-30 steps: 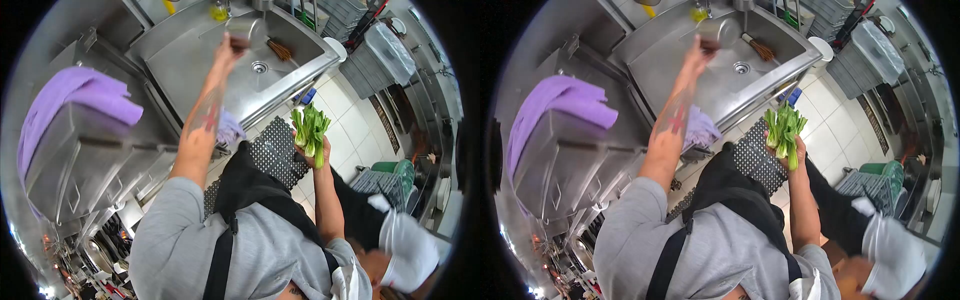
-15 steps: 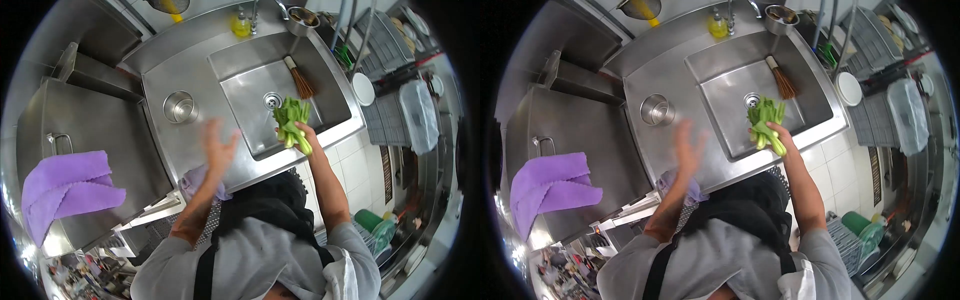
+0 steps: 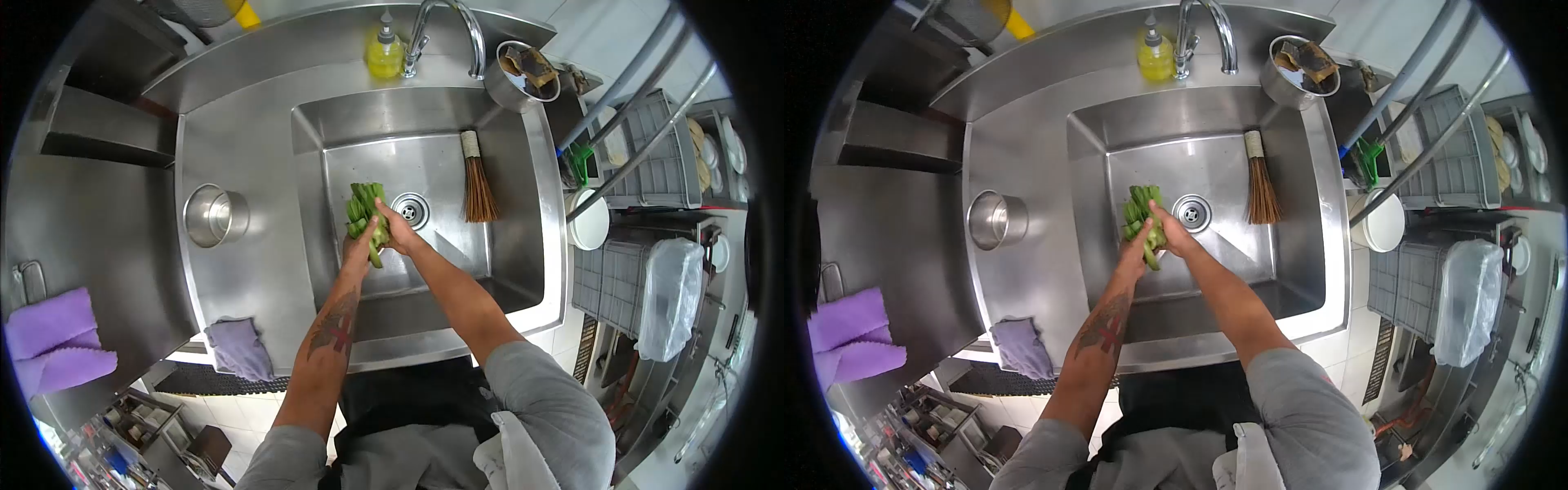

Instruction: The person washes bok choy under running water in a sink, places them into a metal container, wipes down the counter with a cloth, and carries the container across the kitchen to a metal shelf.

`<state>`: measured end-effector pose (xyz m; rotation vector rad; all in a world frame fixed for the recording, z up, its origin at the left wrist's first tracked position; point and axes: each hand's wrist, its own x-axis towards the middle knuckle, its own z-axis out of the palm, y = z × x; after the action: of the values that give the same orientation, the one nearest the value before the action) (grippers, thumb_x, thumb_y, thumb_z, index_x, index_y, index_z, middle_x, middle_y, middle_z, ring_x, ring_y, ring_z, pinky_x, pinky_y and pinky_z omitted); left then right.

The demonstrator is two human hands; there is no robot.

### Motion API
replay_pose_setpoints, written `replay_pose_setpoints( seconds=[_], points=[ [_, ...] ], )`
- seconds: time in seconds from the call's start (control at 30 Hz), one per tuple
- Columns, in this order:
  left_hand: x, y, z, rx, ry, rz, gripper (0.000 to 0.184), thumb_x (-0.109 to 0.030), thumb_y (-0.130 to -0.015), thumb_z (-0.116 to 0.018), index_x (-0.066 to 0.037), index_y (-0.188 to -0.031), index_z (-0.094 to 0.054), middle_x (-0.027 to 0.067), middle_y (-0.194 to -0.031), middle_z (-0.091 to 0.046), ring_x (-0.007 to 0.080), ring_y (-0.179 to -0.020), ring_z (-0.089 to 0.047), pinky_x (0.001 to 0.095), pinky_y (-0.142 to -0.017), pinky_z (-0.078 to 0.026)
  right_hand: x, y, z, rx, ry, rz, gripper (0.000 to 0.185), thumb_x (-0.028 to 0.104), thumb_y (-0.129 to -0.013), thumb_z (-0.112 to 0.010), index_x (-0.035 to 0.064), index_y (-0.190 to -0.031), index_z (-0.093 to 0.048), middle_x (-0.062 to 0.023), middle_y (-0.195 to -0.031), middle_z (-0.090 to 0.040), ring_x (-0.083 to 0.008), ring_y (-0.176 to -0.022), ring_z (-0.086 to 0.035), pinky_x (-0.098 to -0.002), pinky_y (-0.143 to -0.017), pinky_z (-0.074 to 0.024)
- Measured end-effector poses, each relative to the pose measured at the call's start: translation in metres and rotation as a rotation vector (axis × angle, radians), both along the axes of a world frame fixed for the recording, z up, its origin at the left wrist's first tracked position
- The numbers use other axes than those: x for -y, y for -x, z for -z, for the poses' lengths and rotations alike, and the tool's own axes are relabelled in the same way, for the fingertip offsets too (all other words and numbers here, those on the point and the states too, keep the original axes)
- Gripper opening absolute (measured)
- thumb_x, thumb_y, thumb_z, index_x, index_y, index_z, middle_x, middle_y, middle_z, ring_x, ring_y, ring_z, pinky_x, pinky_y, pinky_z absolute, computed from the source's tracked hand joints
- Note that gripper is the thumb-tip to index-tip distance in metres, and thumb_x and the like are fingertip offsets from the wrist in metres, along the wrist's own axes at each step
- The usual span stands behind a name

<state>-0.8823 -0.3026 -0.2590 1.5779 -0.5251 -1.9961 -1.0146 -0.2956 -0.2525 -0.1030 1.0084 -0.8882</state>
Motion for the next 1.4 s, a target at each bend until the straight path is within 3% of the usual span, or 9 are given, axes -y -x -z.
replay_pose_setpoints(
  seconds=[0.1, 0.2, 0.3, 0.5, 0.7, 0.9, 1.03, 1.3, 1.4],
  points=[
    [0.008, -0.001, 0.042, 0.019, -0.026, -0.159, 0.080, -0.048, -0.079, -0.079, 0.002, -0.133, -0.050, 0.0115, -0.118, -0.061, 0.0254, -0.108, -0.059, 0.0321, -0.090, -0.047, 0.032, 0.030, 0.016, -0.798, 0.096, -0.208, 0.075, 0.059, -0.089, -0.058, 0.0026, -0.137, -0.045, -0.0189, -0.128, -0.058, -0.0355, -0.115, -0.058, -0.0484, -0.094, -0.0479],
    [-0.002, 0.011, 0.035, 1.086, 0.535, -0.100, 0.067, -0.038, -0.082, -0.078, 0.007, -0.125, -0.055, 0.0137, -0.118, -0.062, 0.0233, -0.106, -0.061, 0.0338, -0.096, -0.047, 0.084, 0.098, 0.000, -1.497, 0.377, 0.094, 0.044, 0.033, -0.087, -0.066, -0.0018, -0.112, -0.062, -0.0276, -0.097, -0.067, -0.0430, -0.094, -0.064, -0.0466, -0.081, -0.0519],
    [0.013, 0.043, -0.078, 0.298, 0.640, -0.006, 0.052, -0.027, -0.086, -0.075, 0.003, -0.124, -0.058, 0.0135, -0.116, -0.064, 0.0200, -0.104, -0.062, 0.0334, -0.095, -0.048, 0.163, 0.169, -0.097, -1.949, 0.746, 0.342, 0.025, 0.015, -0.091, -0.059, 0.0051, -0.114, -0.063, -0.0155, -0.099, -0.068, -0.0361, -0.087, -0.066, -0.0442, -0.070, -0.0522],
    [0.100, 0.176, -0.265, -0.227, 1.177, 0.227, 0.037, -0.021, -0.096, -0.062, 0.003, -0.123, -0.055, 0.0107, -0.118, -0.059, 0.0146, -0.107, -0.058, 0.0275, -0.089, -0.048, 0.243, 0.222, -0.112, -1.650, 1.146, -0.144, 0.035, 0.025, -0.104, -0.037, -0.0020, -0.117, -0.057, -0.0197, -0.113, -0.059, -0.0329, -0.113, -0.053, -0.0398, -0.102, -0.0390],
    [0.157, 0.171, -0.256, -0.427, 0.870, 0.414, 0.048, -0.036, -0.103, -0.047, 0.000, -0.133, -0.050, 0.0113, -0.095, -0.066, 0.0188, -0.076, -0.059, 0.0343, -0.076, -0.051, 0.208, 0.203, -0.132, -2.242, 1.008, -0.057, 0.023, 0.022, -0.081, -0.057, 0.0047, -0.074, -0.070, -0.0193, -0.085, -0.068, -0.0339, -0.086, -0.065, -0.0442, -0.081, -0.0491],
    [0.152, 0.176, -0.208, -0.982, 0.394, 0.269, 0.033, -0.027, -0.101, -0.053, 0.001, -0.118, -0.059, 0.0044, -0.081, -0.059, 0.0120, -0.067, -0.053, 0.0223, -0.063, -0.046, 0.137, 0.178, -0.085, -1.649, 0.885, 0.118, 0.023, 0.023, -0.078, -0.066, 0.0052, -0.091, -0.069, -0.0176, -0.078, -0.069, -0.0358, -0.075, -0.068, -0.0426, -0.065, -0.0543],
    [0.161, 0.188, -0.155, -0.711, 0.156, 0.479, 0.034, -0.033, -0.100, -0.055, -0.001, -0.108, -0.063, 0.0029, -0.069, -0.052, 0.0125, -0.051, -0.047, 0.0234, -0.046, -0.035, 0.097, 0.100, 0.025, -0.593, 0.211, -0.032, 0.021, 0.022, -0.080, -0.063, 0.0033, -0.089, -0.068, -0.0168, -0.083, -0.071, -0.0318, -0.077, -0.070, -0.0402, -0.069, -0.0546],
    [0.139, 0.165, -0.161, 0.228, 0.624, 0.755, 0.051, -0.047, -0.094, -0.050, 0.000, -0.087, -0.070, 0.0105, -0.065, -0.065, 0.0237, -0.071, -0.064, 0.0336, -0.071, -0.049, 0.063, 0.004, 0.244, -1.766, 0.654, -0.297, 0.027, 0.020, -0.083, -0.059, -0.0010, -0.098, -0.067, -0.0288, -0.097, -0.065, -0.0415, -0.094, -0.065, -0.0466, -0.083, -0.0545],
    [0.116, 0.130, -0.105, 0.527, 0.750, 0.770, 0.041, -0.038, -0.092, -0.053, -0.001, -0.095, -0.070, 0.0168, -0.082, -0.069, 0.0324, -0.082, -0.067, 0.0390, -0.078, -0.051, 0.061, 0.048, 0.118, -1.412, 0.286, -0.163, 0.032, 0.029, -0.085, -0.062, 0.0001, -0.098, -0.068, -0.0271, -0.096, -0.067, -0.0449, -0.090, -0.065, -0.0477, -0.081, -0.0535]
  ],
)
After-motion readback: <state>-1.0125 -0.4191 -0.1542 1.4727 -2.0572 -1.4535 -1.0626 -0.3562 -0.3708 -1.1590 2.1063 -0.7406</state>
